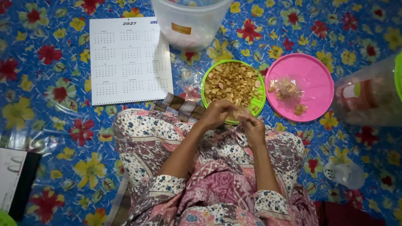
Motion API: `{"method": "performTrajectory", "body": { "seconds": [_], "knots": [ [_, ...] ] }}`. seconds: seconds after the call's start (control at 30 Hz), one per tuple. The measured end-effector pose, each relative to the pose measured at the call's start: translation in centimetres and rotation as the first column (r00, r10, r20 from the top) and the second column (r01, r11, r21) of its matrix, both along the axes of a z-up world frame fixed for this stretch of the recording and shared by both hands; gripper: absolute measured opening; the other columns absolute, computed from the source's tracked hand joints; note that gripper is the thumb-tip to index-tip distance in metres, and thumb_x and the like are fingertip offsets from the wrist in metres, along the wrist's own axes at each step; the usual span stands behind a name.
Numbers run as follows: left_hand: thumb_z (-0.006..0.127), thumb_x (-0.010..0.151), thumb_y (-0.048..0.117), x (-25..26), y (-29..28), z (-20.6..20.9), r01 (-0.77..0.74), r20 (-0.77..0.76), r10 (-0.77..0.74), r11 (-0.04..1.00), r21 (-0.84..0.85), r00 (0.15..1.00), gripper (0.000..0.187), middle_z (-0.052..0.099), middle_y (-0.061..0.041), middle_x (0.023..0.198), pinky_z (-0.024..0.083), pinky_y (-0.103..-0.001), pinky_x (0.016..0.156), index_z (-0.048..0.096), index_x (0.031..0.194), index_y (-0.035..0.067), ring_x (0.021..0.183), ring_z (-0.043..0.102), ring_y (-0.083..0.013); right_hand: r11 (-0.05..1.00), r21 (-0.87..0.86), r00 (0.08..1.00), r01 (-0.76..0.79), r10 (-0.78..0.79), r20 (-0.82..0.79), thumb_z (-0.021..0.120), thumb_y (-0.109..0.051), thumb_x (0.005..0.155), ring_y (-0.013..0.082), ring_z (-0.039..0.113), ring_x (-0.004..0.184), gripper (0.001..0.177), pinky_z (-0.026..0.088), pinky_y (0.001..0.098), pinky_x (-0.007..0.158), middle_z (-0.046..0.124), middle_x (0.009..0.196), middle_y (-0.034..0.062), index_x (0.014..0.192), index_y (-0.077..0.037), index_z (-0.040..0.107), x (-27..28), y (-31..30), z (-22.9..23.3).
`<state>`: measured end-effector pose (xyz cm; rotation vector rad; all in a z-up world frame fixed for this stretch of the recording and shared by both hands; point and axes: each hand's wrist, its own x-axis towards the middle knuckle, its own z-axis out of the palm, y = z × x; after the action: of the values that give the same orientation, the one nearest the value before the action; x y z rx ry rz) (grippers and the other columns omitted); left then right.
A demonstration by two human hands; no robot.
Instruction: Packaging small snack items into plastic bags from a bowl
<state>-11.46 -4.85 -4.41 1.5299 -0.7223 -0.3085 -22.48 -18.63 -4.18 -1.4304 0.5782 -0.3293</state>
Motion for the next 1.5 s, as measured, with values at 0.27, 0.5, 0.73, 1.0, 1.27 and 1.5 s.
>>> {"method": "performTrajectory", "body": {
  "seconds": [0.27,0.5,0.73,1.0,1.27,1.5],
  "knots": [
    [0.076,0.07,0.012,-0.3,-0.1,2.1,0.032,0.098,-0.029,0.999,-0.028,0.995,0.029,0.063,-0.012,0.088,0.05,-0.04,0.077,0.07,0.098,0.017,0.083,0.063,-0.0349,0.972,-0.228,0.998,-0.049,0.042,-0.036,0.059,0.011,0.078,0.015,0.059,0.078,0.022,0.049,0.0328,0.074,0.067,0.086,0.0073,0.086,-0.005,0.072,0.4,-1.5,-3.1],
    [0.079,0.066,0.016,0.1,-0.8,0.6,0.046,0.141,-0.057,0.996,0.076,0.988,0.031,0.066,-0.008,0.074,0.051,-0.037,0.067,0.071,0.096,0.018,0.07,0.064,-0.0297,0.946,-0.3,0.992,-0.124,0.115,-0.046,0.065,0.006,0.078,0.0143,0.061,0.088,0.019,0.045,0.0337,0.087,0.068,0.089,0.003,0.086,-0.009,0.073,0.6,-1.3,-2.3],
    [0.083,0.063,0.013,0.6,-1.1,0.8,-0.197,0.072,0.189,0.971,0.135,0.979,0.025,0.067,-0.003,0.07,0.053,-0.026,0.062,0.073,0.085,0.017,0.069,0.067,-0.0199,0.979,-0.201,0.985,-0.021,-0.015,-0.172,0.062,-0.01,0.084,0.0101,0.055,0.075,0.022,0.049,0.0261,0.071,0.064,0.081,0.0037,0.104,-0.013,0.07,2.0,0.8,5.4],
    [0.081,0.065,0.002,1.5,-0.1,3.9,-0.442,-0.452,0.353,0.89,-0.107,0.819,0.034,0.07,-0.013,0.08,0.056,-0.022,0.06,0.072,0.097,0.008,0.072,0.064,-0.0113,0.539,-0.816,0.973,-0.208,0.03,-0.228,0.066,-0.008,0.078,0.0408,0.058,0.095,0.034,0.049,0.0435,0.083,0.057,0.099,0.022,0.111,0.001,0.062,5.4,-6.3,-3.9],
    [0.081,0.065,0.0,1.7,-0.6,2.5,-0.434,-0.531,0.301,0.89,-0.143,0.792,0.037,0.069,-0.01,0.076,0.057,-0.02,0.057,0.07,0.099,0.007,0.067,0.064,-0.0099,0.544,-0.778,0.937,-0.313,0.046,-0.345,0.081,-0.025,0.067,0.04,0.06,0.09,0.05,0.049,0.0458,0.082,0.06,0.089,0.0196,0.105,0.001,0.062,7.3,-6.4,-5.5],
    [0.085,0.061,0.004,1.6,-0.8,2.5,-0.432,-0.439,0.355,0.898,-0.086,0.825,0.035,0.069,-0.01,0.076,0.056,-0.023,0.058,0.073,0.093,0.009,0.068,0.066,-0.0127,0.599,-0.727,0.911,-0.336,0.01,-0.412,0.079,-0.022,0.067,0.0373,0.06,0.097,0.054,0.049,0.0434,0.085,0.056,0.101,0.0175,0.115,-0.01,0.059,8.0,-7.7,-6.9]
  ]
}}
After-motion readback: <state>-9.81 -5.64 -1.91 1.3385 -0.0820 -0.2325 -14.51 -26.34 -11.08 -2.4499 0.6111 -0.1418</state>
